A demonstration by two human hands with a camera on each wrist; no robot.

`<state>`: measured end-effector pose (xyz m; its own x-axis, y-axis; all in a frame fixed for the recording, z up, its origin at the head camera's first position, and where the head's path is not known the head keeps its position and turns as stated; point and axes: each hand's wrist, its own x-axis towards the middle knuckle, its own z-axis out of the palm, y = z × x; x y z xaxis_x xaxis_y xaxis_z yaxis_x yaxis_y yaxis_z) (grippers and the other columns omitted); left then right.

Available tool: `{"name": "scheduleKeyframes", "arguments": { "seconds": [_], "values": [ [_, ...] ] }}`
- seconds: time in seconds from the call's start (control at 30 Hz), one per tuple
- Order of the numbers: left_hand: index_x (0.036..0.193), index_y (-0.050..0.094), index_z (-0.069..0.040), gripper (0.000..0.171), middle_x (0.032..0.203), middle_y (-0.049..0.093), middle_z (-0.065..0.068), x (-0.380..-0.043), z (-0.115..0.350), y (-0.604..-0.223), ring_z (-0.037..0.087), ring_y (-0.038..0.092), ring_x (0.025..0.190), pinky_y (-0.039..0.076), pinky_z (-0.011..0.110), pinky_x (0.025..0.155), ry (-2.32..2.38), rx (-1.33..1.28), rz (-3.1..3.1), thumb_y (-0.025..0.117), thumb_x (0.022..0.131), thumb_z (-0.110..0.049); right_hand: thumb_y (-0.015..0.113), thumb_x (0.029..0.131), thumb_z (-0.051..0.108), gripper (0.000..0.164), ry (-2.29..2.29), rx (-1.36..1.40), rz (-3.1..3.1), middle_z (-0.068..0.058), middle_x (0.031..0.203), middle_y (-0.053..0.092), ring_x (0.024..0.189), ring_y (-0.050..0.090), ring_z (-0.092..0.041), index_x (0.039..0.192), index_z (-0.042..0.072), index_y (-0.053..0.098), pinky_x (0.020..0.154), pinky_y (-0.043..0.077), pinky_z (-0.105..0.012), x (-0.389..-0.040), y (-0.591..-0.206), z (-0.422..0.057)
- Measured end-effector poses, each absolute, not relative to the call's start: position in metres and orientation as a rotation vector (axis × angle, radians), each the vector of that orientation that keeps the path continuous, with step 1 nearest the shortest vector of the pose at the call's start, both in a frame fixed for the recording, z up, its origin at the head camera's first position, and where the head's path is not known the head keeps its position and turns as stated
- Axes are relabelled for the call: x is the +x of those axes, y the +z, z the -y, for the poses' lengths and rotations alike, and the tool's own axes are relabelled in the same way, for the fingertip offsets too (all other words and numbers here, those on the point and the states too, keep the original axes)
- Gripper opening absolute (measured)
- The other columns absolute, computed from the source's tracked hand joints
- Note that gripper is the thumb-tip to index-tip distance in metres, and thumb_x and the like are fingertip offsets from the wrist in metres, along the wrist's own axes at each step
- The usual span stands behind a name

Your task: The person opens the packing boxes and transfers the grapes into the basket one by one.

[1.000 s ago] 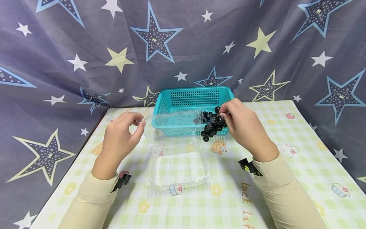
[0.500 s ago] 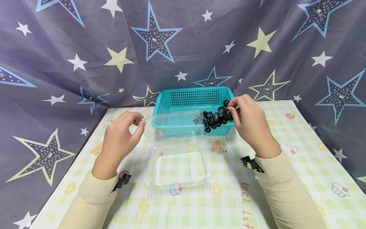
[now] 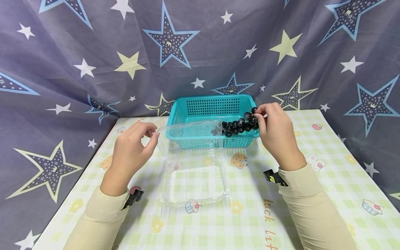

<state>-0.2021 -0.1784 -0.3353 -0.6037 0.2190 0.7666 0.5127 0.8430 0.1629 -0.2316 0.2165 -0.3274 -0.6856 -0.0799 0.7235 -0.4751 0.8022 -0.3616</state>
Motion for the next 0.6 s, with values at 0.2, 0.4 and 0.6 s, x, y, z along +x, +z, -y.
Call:
{"name": "scheduleKeyframes", "arguments": {
  "seconds": [0.2, 0.4, 0.6],
  "values": [
    [0.103, 0.071, -0.011, 0.012, 0.092, 0.071, 0.003, -0.201, 0.178, -0.334, 0.018, 0.07, 0.08, 0.054, 0.04, 0.062, -0.474, -0.535, 2.228, 0.073, 0.093, -0.018, 0.063, 0.102, 0.008, 0.008, 0.715, 0.374, 2.282, -0.014, 0.092, 0.06, 0.075, 0.058, -0.024, 0.102, 0.0, 0.065, 0.07, 0.04, -0.036, -0.234, -0.331, -0.216],
    [0.103, 0.071, -0.011, 0.012, 0.092, 0.071, 0.002, -0.202, 0.178, -0.334, 0.018, 0.07, 0.08, 0.055, 0.04, 0.062, -0.472, -0.53, 2.235, 0.073, 0.093, -0.018, 0.062, 0.102, 0.009, 0.009, 0.727, 0.364, 2.307, -0.014, 0.095, 0.06, 0.075, 0.056, -0.023, 0.102, 0.001, 0.064, 0.069, 0.04, -0.036, -0.238, -0.335, -0.215],
    [0.103, 0.071, -0.011, 0.012, 0.091, 0.072, 0.002, -0.202, 0.178, -0.334, 0.018, 0.07, 0.08, 0.055, 0.04, 0.062, -0.47, -0.53, 2.232, 0.073, 0.093, -0.018, 0.062, 0.103, 0.011, 0.01, 0.737, 0.353, 2.336, -0.013, 0.095, 0.06, 0.074, 0.055, -0.022, 0.102, 0.002, 0.064, 0.069, 0.04, -0.036, -0.242, -0.341, -0.214]
  ]
}}
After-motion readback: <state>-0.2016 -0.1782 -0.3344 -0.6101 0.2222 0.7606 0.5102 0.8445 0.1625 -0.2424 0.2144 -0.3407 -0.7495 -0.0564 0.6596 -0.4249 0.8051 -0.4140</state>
